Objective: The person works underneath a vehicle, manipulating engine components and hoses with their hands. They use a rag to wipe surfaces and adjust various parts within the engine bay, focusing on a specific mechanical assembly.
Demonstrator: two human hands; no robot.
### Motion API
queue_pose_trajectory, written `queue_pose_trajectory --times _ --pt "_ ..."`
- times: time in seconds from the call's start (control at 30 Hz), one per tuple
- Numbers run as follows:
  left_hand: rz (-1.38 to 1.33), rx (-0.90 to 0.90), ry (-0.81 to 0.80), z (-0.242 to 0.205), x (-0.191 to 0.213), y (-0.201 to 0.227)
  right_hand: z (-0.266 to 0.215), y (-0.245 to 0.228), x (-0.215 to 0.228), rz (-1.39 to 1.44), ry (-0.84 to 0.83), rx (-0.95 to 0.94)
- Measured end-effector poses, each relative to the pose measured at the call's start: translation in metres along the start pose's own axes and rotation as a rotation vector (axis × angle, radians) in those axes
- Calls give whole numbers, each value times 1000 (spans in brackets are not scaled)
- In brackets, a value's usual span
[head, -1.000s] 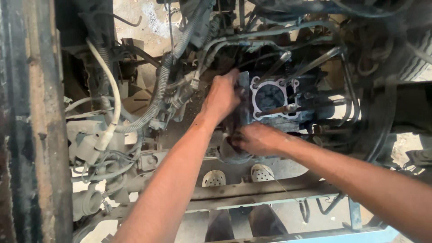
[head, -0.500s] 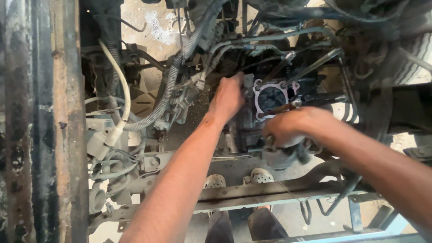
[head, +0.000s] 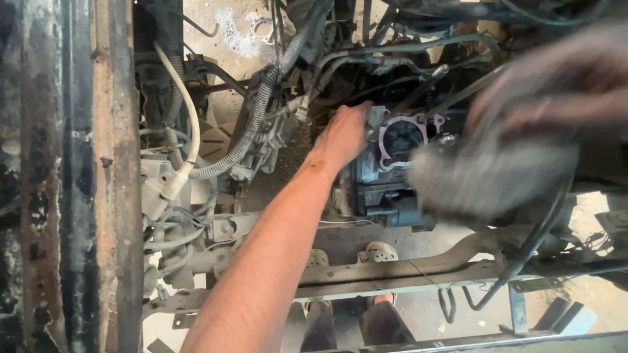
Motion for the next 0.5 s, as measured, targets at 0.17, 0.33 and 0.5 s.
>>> queue_pose_trajectory --times 0.17,0.33,0.5 --pt "69 25 -37 1 1 0 -13 5 -13 158 1011 -390" --pt "89 4 -19 -1 1 -2 -31 71 -6 -602 1225 -473" --pt "101 74 -102 -1 2 -1 -43 138 3 -1590 1031 -550"
Point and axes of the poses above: each hand's wrist, its own z-axis towards the middle knuckle, its own x-axis out of the back of the hand, y = z × x, the point moved 1 cm from there along z, towards the middle knuckle, and after that the axes turned 1 degree about z, right-handed, at the moved point
